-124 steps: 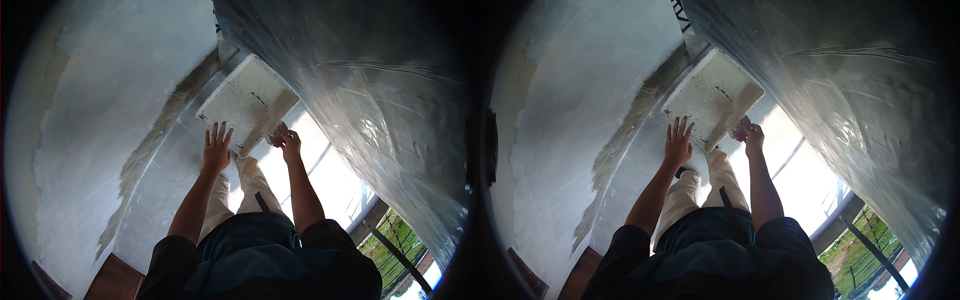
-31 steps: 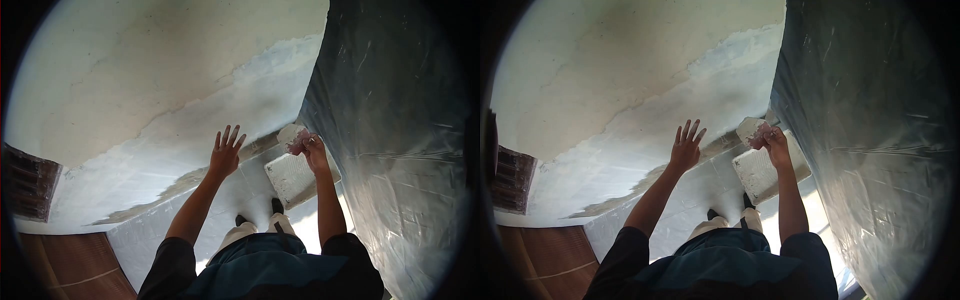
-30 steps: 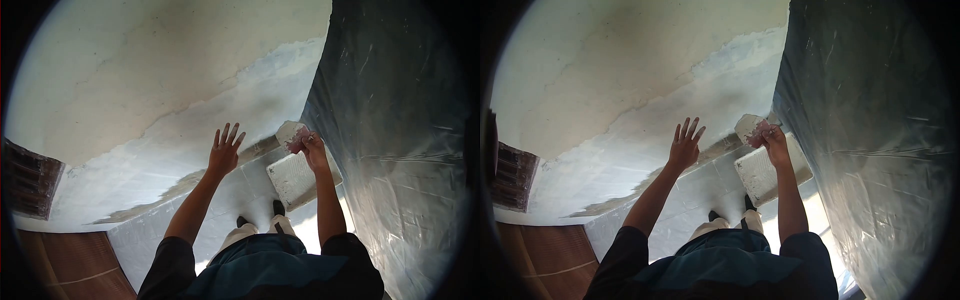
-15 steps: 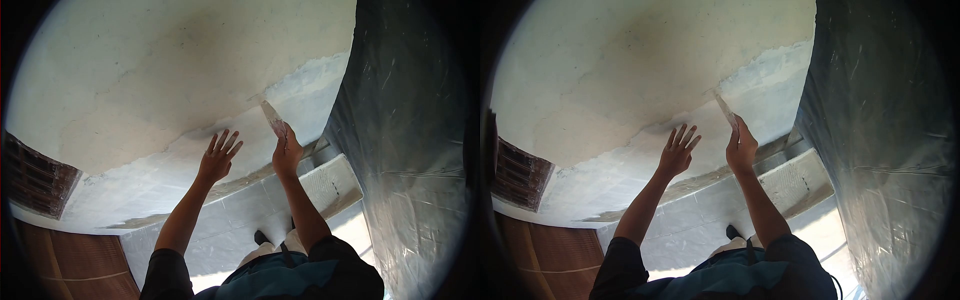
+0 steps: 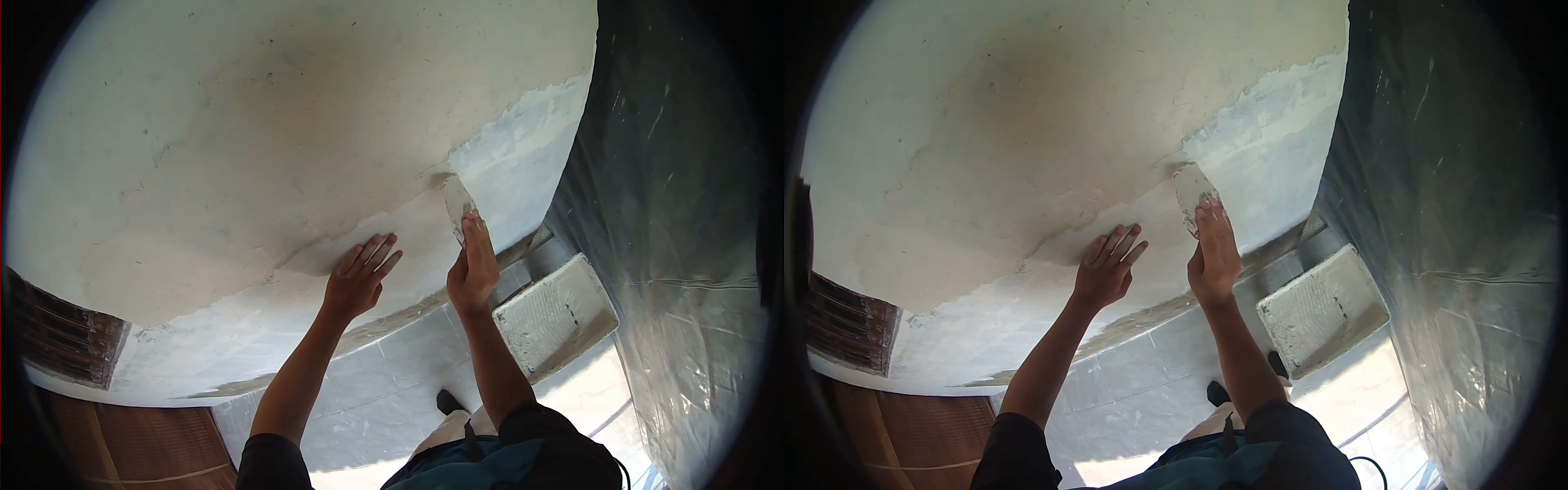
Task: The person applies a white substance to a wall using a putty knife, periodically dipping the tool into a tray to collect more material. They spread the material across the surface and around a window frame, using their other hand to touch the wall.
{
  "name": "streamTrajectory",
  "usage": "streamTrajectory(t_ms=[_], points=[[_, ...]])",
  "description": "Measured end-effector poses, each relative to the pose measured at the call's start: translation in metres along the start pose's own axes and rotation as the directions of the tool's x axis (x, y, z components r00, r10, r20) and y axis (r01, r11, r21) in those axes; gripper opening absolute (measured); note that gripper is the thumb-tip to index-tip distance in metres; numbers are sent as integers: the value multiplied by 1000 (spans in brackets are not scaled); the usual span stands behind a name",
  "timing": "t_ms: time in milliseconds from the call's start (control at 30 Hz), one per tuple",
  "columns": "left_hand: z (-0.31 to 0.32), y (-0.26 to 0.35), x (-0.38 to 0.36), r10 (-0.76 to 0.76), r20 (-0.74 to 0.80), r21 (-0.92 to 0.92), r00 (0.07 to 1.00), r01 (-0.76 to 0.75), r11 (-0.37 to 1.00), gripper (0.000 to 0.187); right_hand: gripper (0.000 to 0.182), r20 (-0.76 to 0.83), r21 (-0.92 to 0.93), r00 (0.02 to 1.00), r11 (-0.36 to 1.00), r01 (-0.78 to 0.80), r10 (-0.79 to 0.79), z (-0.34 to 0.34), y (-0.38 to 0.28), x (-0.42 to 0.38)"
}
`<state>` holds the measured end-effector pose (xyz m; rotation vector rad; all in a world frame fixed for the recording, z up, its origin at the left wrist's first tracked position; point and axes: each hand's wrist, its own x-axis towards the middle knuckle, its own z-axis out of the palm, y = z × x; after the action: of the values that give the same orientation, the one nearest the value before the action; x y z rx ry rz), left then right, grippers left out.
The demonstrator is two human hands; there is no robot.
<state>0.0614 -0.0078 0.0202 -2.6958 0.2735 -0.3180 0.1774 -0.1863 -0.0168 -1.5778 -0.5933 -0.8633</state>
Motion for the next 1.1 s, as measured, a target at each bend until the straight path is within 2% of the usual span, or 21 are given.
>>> streamTrajectory(t_ms=[200, 433, 667, 767, 833, 867, 933, 1000, 1067, 1100], points=[[10, -2, -2, 32, -62, 45, 998, -30, 999, 52, 38, -28, -69, 995, 993, 92, -94, 43, 6, -17], [18, -5, -4, 64, -134, 20, 989, -62, 998, 50, 34, -113, -223, 984, 969, 107, -135, 74, 20, -31], [19, -3, -3, 47, -154, -8, 987, -49, 999, 55, 36, -72, -311, 995, 949, 48, -73, 76, 26, -61], [14, 1, -2, -2, -140, -63, 990, -6, 998, 53, 39, 14, -340, 999, 939, 42, -40, 47, 18, -74], [11, 4, 0, -65, -155, -106, 986, 49, 993, 52, 38, 127, -346, 992, 938, 39, 6, 12, 8, -74], [13, 5, -1, -72, -147, -87, 986, 60, 994, 55, 38, 143, -348, 989, 934, 74, -25, -2, 6, -66], [17, 11, -3, -115, -158, -91, 981, 101, 991, 57, 33, 145, -91, 989, 996, -23, 36, -31, 0, -42], [21, 18, 0, -147, -180, -36, 973, 142, 989, 63, 29, 209, -69, 977, 997, 44, -29, -52, -1, 9], [20, 28, 3, -227, -172, -91, 959, 214, 973, 68, 26, 405, 31, 909, 995, 92, -96, -64, 1, 65], [20, 34, 4, -257, -136, -100, 957, 245, 964, 68, 25, 449, 47, 878, 986, 162, -166, -68, -3, 94]])
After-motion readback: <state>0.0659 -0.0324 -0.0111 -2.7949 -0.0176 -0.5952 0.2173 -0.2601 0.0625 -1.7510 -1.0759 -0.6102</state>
